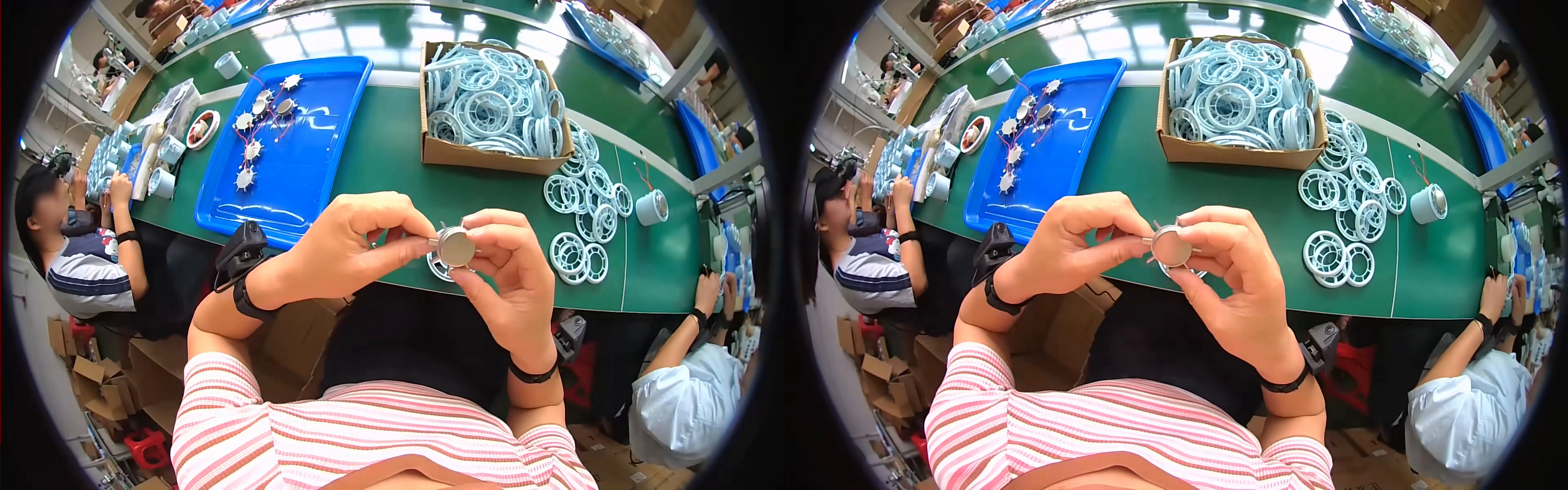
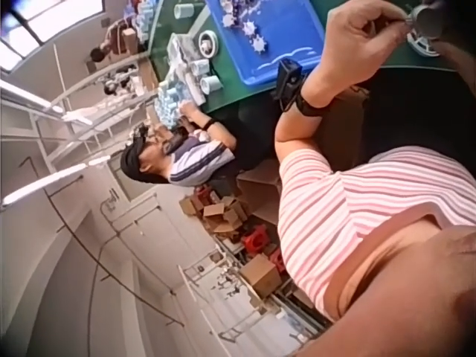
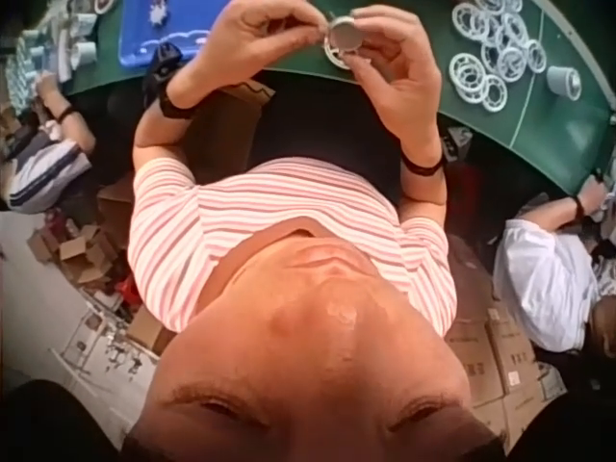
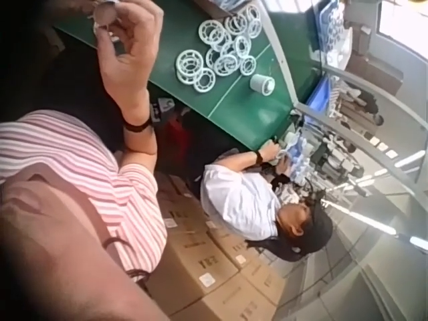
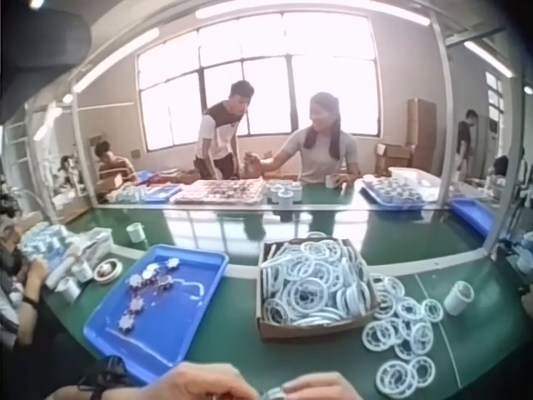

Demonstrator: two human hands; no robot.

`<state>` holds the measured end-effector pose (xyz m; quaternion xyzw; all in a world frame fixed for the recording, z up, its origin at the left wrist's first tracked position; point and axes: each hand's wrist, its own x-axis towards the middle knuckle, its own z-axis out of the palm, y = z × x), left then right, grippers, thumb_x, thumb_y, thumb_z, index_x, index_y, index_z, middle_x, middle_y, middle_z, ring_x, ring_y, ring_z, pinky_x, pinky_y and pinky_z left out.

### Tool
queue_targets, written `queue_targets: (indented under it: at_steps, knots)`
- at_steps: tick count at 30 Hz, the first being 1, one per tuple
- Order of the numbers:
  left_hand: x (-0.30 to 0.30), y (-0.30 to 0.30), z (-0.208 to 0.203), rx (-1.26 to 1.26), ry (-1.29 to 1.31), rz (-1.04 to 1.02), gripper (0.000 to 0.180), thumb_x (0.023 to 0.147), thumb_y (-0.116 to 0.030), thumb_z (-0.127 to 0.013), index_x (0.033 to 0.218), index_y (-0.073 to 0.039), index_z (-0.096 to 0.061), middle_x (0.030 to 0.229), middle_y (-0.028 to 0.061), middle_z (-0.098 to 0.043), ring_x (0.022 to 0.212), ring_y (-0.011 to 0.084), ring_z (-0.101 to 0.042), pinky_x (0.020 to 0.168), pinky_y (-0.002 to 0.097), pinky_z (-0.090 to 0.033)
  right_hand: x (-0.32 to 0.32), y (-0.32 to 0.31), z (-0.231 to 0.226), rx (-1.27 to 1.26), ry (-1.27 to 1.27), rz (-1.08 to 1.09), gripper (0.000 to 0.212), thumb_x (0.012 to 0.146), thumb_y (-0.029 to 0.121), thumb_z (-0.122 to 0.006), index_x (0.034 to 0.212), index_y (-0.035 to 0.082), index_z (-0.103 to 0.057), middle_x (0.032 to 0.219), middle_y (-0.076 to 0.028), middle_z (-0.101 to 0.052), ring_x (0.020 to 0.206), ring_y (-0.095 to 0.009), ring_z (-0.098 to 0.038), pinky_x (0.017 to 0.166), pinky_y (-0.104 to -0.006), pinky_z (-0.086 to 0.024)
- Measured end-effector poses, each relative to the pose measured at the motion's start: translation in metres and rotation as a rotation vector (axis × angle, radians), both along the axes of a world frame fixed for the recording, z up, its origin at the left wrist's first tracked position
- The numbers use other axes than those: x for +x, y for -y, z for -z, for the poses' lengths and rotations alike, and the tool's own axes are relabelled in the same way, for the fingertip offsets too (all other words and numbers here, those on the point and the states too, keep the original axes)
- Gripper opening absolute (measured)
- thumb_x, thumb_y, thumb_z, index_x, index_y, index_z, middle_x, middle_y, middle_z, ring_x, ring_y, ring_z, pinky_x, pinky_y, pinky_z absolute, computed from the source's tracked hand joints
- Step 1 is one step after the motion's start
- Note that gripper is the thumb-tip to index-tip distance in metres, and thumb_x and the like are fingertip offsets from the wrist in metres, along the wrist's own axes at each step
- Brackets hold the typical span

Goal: Assembling small circular motor components by inserting magnets and wires into plastic frames at a production table.

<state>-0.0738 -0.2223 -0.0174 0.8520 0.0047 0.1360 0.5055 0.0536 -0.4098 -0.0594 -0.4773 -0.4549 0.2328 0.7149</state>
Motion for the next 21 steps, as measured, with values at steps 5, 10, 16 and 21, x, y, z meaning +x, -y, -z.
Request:
queue_targets:
  at_steps: [5, 10, 16, 21]
  knots:
    - [-0.002, 0.005, 0.005, -0.010, -0.019, -0.044, 0.009, 0.088, -0.002, -0.074, 0.097, -0.004, -0.075, 0.081, 0.0018, -0.068, 0.070, 0.0096, -0.056, 0.059, 0.0252, -0.039, -0.001, 0.004, 0.003, -0.053, 0.028, 0.069, 0.037, 0.082, -0.015, -0.071, 0.116, -0.001, -0.064, 0.125, -0.014, -0.056, 0.106, -0.021, -0.068, 0.090, -0.0297, -0.060]
    - [-0.001, 0.004, 0.015, 0.125, 0.076, -0.094, 0.008, 0.088, -0.002, -0.074, 0.096, -0.004, -0.074, 0.086, 0.0033, -0.068, 0.074, 0.0114, -0.057, 0.060, 0.0257, -0.041, 0.004, 0.009, -0.008, -0.146, 0.239, 0.214, 0.033, 0.079, -0.012, -0.075, 0.109, -0.001, -0.070, 0.115, -0.014, -0.063, 0.100, -0.022, -0.069, 0.083, -0.0289, -0.059]
    - [-0.003, 0.007, 0.038, 0.059, 0.079, -0.139, 0.006, 0.089, 0.000, -0.073, 0.095, -0.002, -0.072, 0.097, 0.0070, -0.069, 0.077, 0.0133, -0.059, 0.062, 0.0263, -0.043, -0.003, 0.012, -0.014, -0.284, 0.540, 0.325, 0.031, 0.075, -0.010, -0.078, 0.104, 0.000, -0.074, 0.106, -0.013, -0.067, 0.092, -0.024, -0.069, 0.076, -0.0309, -0.058]
    - [-0.004, 0.010, 0.052, -0.055, 0.066, -0.113, 0.004, 0.090, 0.002, -0.069, 0.092, -0.001, -0.067, 0.109, 0.0111, -0.071, 0.079, 0.0115, -0.059, 0.065, 0.0250, -0.046, -0.011, 0.011, -0.014, -0.315, 0.572, 0.347, 0.031, 0.075, -0.010, -0.077, 0.104, 0.001, -0.074, 0.106, -0.013, -0.067, 0.088, -0.025, -0.069, 0.074, -0.0321, -0.057]
